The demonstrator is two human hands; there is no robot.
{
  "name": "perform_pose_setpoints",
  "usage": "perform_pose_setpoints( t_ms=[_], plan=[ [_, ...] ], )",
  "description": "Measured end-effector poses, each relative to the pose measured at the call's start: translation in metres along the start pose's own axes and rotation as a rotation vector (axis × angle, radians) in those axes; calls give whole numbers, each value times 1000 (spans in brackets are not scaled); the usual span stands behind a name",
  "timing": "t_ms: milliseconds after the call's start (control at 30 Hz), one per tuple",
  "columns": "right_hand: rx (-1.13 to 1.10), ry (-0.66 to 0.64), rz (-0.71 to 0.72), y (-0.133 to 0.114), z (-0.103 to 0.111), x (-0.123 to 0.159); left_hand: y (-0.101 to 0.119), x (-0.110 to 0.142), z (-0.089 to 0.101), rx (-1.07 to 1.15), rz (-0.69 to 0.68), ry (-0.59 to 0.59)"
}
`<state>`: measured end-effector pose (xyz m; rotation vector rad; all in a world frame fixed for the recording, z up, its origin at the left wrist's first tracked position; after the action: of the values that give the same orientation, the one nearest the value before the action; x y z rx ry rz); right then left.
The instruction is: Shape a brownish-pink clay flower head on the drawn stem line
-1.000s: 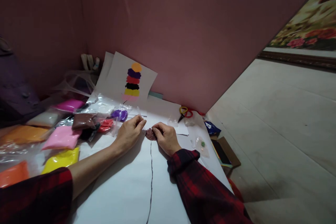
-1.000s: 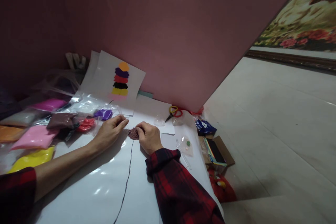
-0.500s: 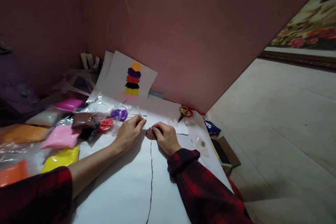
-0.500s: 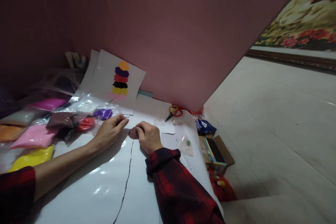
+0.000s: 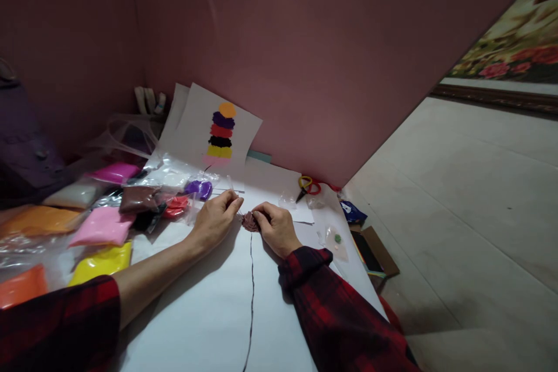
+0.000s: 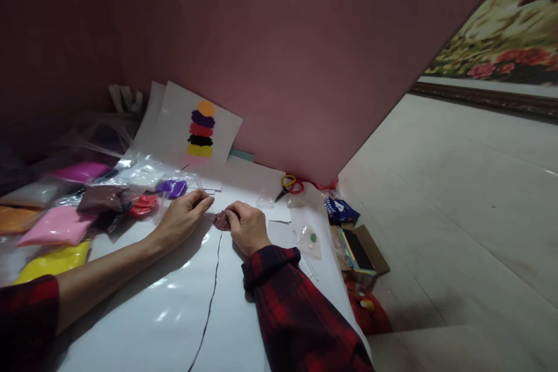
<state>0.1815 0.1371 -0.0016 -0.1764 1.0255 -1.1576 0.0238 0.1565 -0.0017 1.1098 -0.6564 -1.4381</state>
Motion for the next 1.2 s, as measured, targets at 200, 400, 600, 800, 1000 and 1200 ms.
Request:
perform_pose_setpoints(
  t_ms=[200,400,600,800,1000,1200],
  plan=[
    [0,-1,10,0,-1,1,0,0,0,7,0,4],
    [7,0,15,1,-1,1,1,1,0,-4,-8,2],
    [9,-7,20,0,-1,1,0,0,0,0,-17,0],
    [7,-11,25,-1,-1,1,1,1,-1,-36,-18,-11],
    [38,-18,63,-3,-1,1,2,0,-2,-62,-34,-28],
    [55,-23,68,-4,-1,1,1,0,-1,-71,-18,-16]
  ],
)
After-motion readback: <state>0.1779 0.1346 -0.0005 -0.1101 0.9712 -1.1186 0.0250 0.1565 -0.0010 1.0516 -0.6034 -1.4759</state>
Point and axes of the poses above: each hand's wrist, its own x-axis away from the middle knuckle, its own z-axis out of the back of the hand, y = z × x, the point moved 4 cm from there along -x, towards the middle knuckle, and after that the axes turned 12 degrees about y, right-handed, at the moved point
